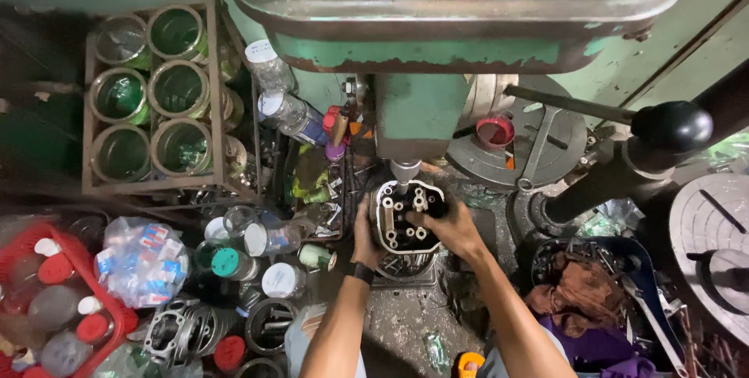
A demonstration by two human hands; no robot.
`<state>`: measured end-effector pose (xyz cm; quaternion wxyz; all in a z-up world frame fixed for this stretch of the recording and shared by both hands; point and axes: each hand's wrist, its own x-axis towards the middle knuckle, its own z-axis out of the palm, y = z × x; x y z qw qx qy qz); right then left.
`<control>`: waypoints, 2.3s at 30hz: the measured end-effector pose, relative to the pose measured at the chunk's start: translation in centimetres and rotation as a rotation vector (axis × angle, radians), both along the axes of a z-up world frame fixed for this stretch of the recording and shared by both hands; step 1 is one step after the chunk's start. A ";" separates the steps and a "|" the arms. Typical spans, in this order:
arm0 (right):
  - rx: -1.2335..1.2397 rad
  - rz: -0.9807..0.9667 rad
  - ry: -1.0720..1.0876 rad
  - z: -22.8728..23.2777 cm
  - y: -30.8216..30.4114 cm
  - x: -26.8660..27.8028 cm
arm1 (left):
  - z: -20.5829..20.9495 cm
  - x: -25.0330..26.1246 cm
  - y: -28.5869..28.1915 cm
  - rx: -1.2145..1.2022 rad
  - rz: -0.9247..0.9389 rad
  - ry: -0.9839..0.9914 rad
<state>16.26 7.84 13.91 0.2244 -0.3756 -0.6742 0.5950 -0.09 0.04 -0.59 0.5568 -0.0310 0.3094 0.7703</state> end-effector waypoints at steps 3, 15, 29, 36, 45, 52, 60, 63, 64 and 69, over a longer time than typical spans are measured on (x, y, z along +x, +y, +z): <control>-0.069 0.041 0.071 -1.4 0.2 0.1 | 0.7 0.4 -0.4 -0.014 0.045 0.062; 0.010 0.032 -0.022 -1.0 0.1 0.1 | 0.2 0.3 -0.3 -0.047 -0.024 0.027; -0.028 0.034 0.093 -0.3 0.0 0.2 | 1.7 0.3 -0.2 -0.078 -0.041 -0.004; -0.086 -0.023 0.118 -4.6 1.2 0.1 | 2.0 0.5 -0.4 -0.040 -0.045 0.026; -0.163 0.000 0.218 -4.8 1.2 -0.1 | -2.6 -0.6 -0.3 -0.311 0.118 0.426; -0.144 -0.091 -0.003 -7.7 1.9 0.4 | 15.2 5.9 -5.9 -0.122 0.737 1.690; 0.062 0.098 0.359 -22.0 5.2 -0.6 | 20.5 11.1 9.1 0.053 0.055 2.375; 0.080 0.075 0.433 -15.0 3.7 0.2 | 17.8 9.8 14.2 -0.090 0.059 2.497; 0.081 0.079 0.431 -14.6 3.6 0.0 | 18.1 9.6 14.7 -0.093 0.062 2.494; 0.157 0.022 0.155 -10.2 3.2 0.1 | 18.1 8.9 17.1 -0.190 -0.244 2.485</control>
